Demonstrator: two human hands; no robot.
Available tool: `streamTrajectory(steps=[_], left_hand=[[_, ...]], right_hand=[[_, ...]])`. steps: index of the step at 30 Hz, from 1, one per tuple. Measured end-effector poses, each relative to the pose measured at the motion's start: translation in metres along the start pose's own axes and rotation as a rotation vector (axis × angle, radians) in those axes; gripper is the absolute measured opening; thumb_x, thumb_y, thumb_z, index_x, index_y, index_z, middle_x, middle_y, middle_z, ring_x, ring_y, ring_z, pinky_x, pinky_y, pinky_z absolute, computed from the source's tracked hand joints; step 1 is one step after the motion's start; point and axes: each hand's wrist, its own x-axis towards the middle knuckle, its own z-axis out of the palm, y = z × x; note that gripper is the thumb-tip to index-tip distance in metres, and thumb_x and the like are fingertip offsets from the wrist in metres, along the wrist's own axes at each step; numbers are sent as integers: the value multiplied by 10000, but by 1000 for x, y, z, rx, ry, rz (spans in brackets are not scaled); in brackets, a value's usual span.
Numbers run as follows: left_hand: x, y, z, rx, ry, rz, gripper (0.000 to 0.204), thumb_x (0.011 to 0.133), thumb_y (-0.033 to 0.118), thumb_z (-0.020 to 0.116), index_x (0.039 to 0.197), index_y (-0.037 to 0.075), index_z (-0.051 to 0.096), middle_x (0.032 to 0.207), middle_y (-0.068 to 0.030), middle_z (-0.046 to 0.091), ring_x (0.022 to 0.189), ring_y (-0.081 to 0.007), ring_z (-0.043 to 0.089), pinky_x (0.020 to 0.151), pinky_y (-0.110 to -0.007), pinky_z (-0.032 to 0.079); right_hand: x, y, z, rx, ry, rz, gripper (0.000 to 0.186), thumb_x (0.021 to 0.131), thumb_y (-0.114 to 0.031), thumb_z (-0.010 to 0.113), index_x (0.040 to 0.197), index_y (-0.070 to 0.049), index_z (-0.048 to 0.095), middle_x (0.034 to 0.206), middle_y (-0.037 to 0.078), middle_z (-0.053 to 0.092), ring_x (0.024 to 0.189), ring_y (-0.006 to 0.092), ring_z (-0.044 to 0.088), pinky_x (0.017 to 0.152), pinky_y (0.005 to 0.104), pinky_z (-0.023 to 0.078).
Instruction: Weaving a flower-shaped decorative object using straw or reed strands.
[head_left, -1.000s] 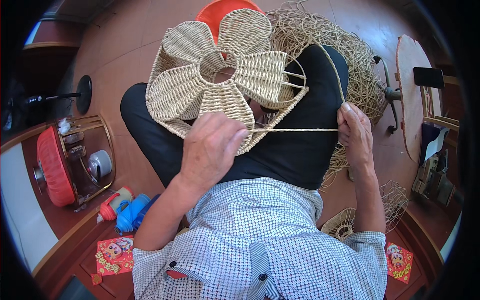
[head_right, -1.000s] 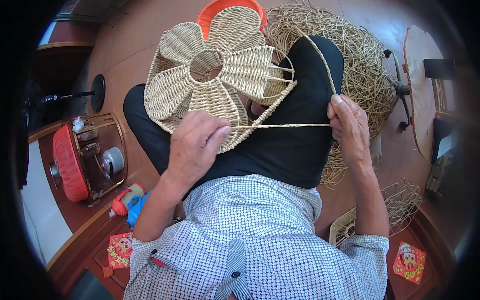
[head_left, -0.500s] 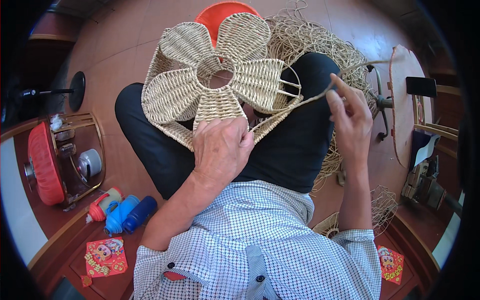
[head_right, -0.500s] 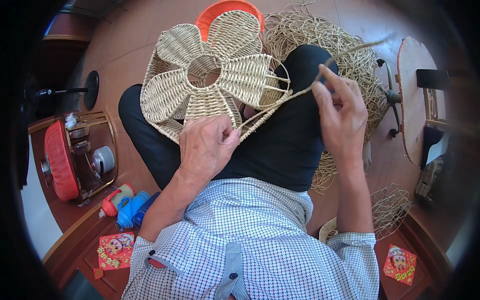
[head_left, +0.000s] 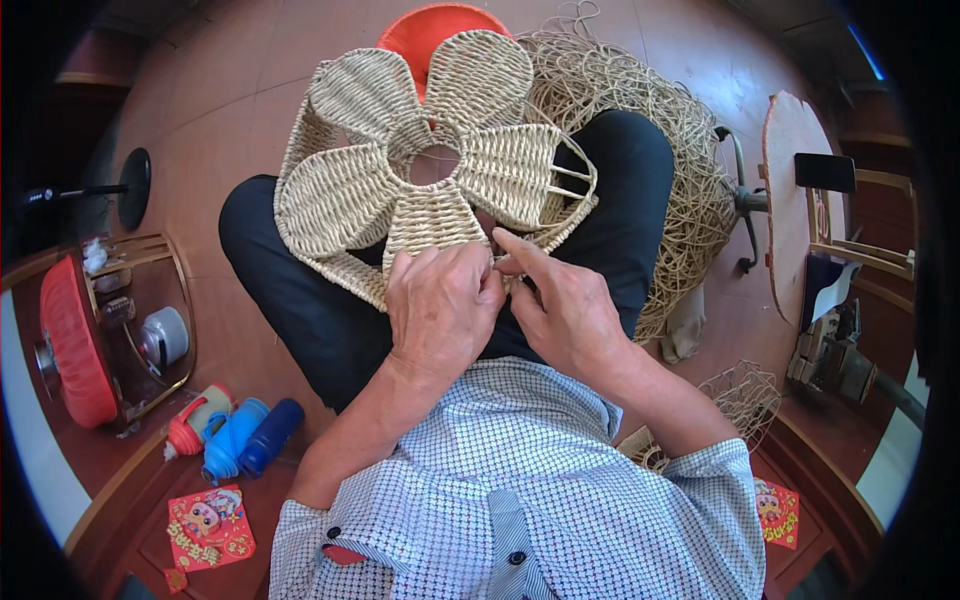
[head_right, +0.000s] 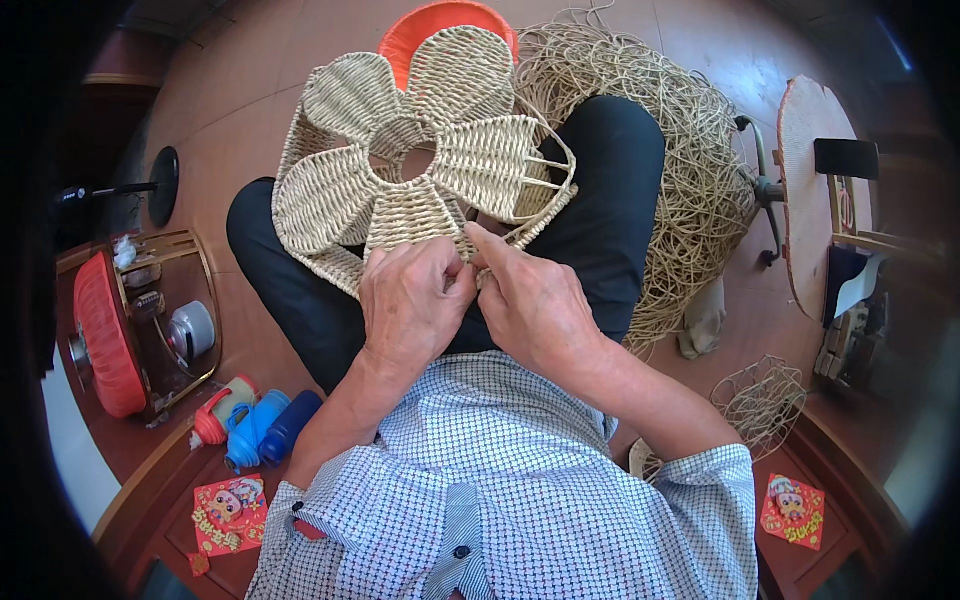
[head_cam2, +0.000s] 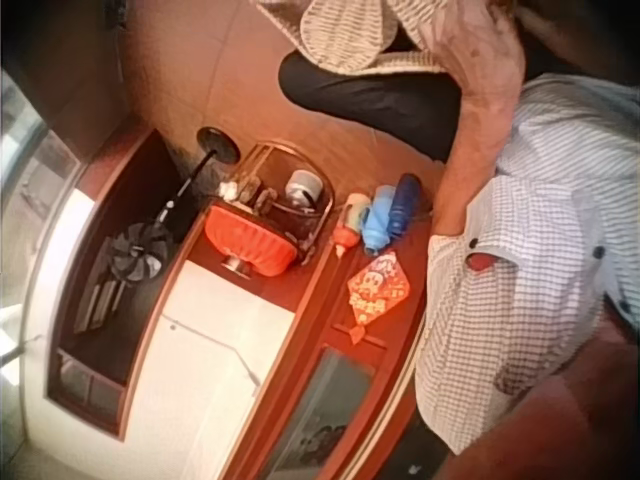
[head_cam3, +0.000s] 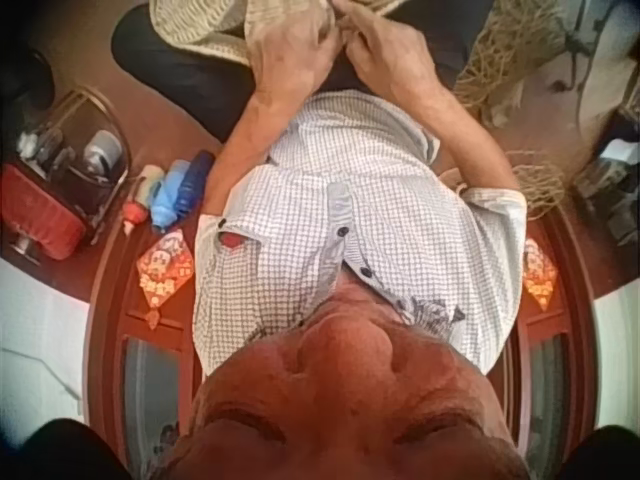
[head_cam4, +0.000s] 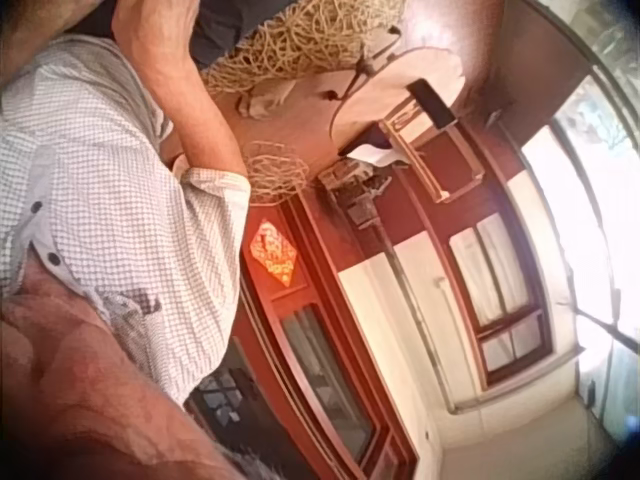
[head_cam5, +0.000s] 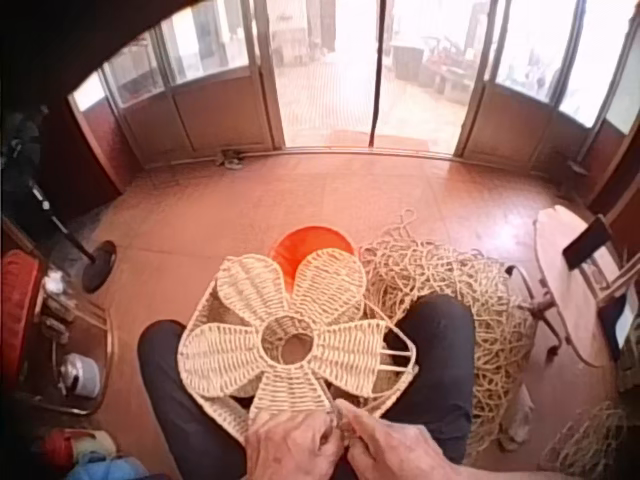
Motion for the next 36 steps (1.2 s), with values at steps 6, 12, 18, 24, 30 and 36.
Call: streamTrajectory(steps=[6, 12, 18, 24, 30, 36], left_hand=[[-2, -4, -2, -26, 19, 18, 225, 871, 202, 854, 789, 102, 670, 713, -48, 664, 708, -280, 657, 740, -438, 440], [-11, -15, -18, -201, -17, -23, 136, 896, 159, 846, 928, 78, 742, 729, -31, 629, 709, -230, 617, 740, -401, 441], [-19, -19, -25, -249, -31, -64, 182, 907, 62, 819, 1072, 28, 751, 849, -58, 645, 751, -198, 640, 730, -353, 524], [-22, -21, -23, -224, -21, -32, 217, 923, 11, 792, 1132, 17, 732, 937, -81, 656, 773, -198, 671, 716, -342, 559], [-25, -21, -24, -206, -2, -15, 216, 928, 3, 786, 1134, 13, 725, 960, -92, 654, 801, -212, 681, 741, -350, 576], [-18, -22, -25, -210, -42, -23, 221, 920, 3, 782, 1135, 27, 735, 953, -89, 656, 814, -224, 679, 738, -362, 558]], right_hand=[[13, -1, -13, 143, -124, 63, 602, 962, -28, 599, 1526, 142, 475, 1124, 275, 783, 947, 434, 784, 861, 476, 618], [25, -11, -31, 489, -360, 362, 796, 923, 65, 511, 1682, 113, 274, 1288, 209, 730, 694, 152, 678, 611, 300, 574], [44, -19, -46, 577, -528, 506, 806, 966, 47, 492, 1710, 102, 186, 1364, 217, 641, 737, 147, 666, 590, 281, 549], [49, -18, -42, 593, -542, 595, 796, 968, 29, 516, 1701, 106, 216, 1333, 186, 622, 764, 138, 652, 587, 273, 536], [55, -5, -22, 624, -530, 600, 659, 995, 0, 536, 1611, 142, 352, 993, 108, 627, 709, 152, 624, 563, 304, 514], [50, -1, -9, 699, -460, 579, 652, 1005, 1, 549, 1611, 142, 355, 840, 71, 577, 635, 169, 588, 537, 335, 500]])
